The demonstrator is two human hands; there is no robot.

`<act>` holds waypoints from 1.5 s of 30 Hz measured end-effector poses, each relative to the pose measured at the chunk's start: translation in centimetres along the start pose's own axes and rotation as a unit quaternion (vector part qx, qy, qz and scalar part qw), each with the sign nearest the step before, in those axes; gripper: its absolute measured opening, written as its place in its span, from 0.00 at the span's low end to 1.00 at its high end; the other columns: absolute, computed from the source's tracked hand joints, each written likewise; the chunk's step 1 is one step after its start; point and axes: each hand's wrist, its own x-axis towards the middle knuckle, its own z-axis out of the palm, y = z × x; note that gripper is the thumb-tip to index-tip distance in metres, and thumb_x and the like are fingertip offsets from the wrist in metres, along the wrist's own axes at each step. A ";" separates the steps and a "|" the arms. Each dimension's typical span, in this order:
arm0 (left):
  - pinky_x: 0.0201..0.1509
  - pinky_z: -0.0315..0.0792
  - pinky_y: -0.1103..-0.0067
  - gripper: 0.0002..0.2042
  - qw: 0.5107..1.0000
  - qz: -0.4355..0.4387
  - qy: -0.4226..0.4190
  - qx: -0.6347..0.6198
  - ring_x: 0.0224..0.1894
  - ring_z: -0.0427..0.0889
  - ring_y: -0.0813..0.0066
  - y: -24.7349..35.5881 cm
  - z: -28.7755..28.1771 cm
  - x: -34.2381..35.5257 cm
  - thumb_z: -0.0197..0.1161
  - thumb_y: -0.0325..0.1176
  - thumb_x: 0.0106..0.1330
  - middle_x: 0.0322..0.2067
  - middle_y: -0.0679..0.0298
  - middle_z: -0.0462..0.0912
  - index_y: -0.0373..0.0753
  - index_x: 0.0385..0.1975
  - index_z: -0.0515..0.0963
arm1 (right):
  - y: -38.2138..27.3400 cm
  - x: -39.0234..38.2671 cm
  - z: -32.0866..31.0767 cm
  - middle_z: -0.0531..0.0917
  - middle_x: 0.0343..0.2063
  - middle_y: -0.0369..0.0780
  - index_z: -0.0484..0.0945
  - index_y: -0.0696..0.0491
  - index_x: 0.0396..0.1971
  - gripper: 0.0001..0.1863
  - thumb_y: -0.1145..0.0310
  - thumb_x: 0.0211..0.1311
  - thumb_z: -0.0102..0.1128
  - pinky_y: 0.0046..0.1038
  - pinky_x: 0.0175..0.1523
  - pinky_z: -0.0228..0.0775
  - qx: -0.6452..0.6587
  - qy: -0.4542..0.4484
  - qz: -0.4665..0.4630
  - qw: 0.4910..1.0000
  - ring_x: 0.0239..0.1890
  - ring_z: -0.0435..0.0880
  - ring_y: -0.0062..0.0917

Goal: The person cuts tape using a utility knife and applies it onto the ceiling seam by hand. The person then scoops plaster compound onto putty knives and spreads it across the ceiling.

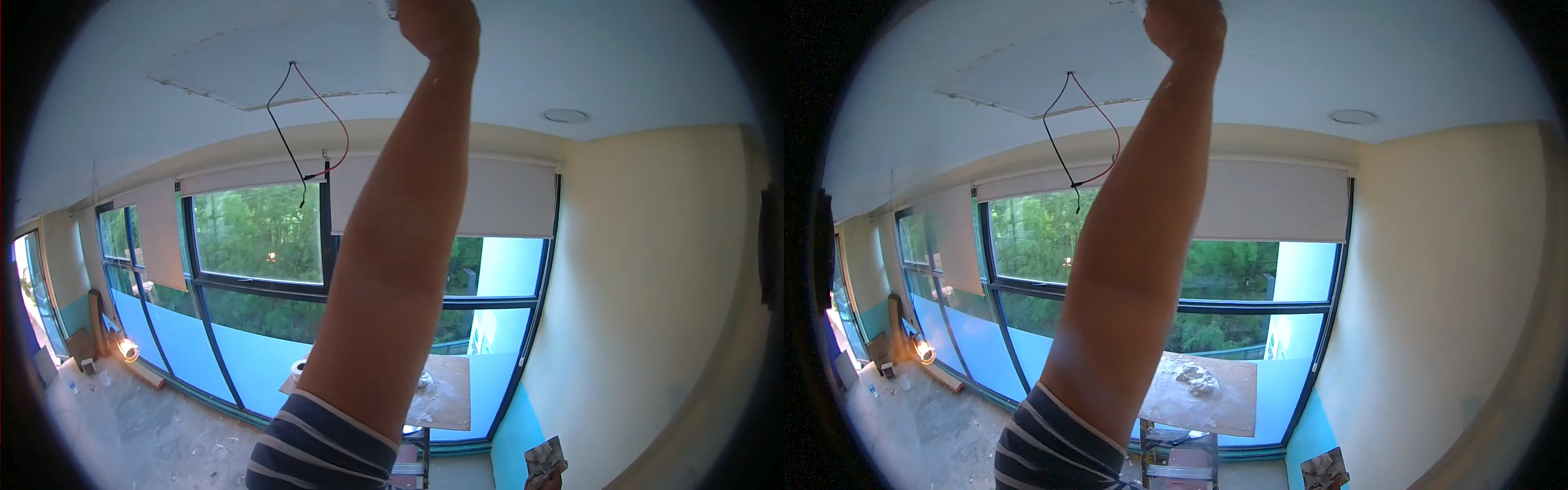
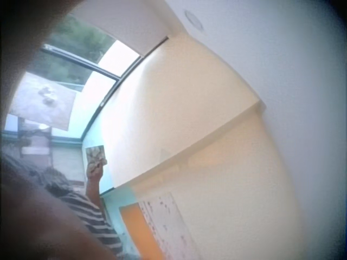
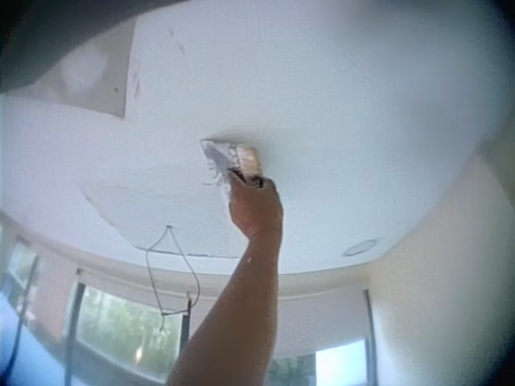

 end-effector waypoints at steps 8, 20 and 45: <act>0.39 0.76 0.68 0.15 0.976 -0.053 -0.130 -0.168 0.34 0.82 0.59 0.5 -4.6 -9.1 0.57 0.29 0.59 0.32 0.50 0.81 0.29 0.44 0.70 | 2.8 -3.9 12.3 0.72 0.56 0.43 0.61 0.54 0.62 0.26 0.57 0.70 0.43 0.40 0.59 0.61 -0.091 -0.054 -0.124 0.987 0.54 0.69 0.39; 0.48 0.70 0.77 0.14 0.728 -0.432 -0.436 -0.305 0.41 0.78 0.71 -6.0 -27.0 -42.3 0.58 0.26 0.64 0.37 0.58 0.80 0.28 0.47 0.72 | 2.7 2.8 19.7 0.76 0.51 0.44 0.65 0.57 0.57 0.20 0.62 0.71 0.44 0.38 0.57 0.72 -0.053 0.006 -0.109 0.993 0.51 0.78 0.35; 0.58 0.70 0.68 0.25 0.630 -0.205 -0.717 -0.217 0.54 0.76 0.55 -10.6 -33.6 -50.1 0.64 0.18 0.47 0.50 0.56 0.79 0.40 0.49 0.75 | 5.2 4.3 17.8 0.74 0.51 0.46 0.63 0.59 0.57 0.22 0.61 0.70 0.46 0.40 0.55 0.74 -0.077 0.076 -0.097 0.989 0.51 0.78 0.36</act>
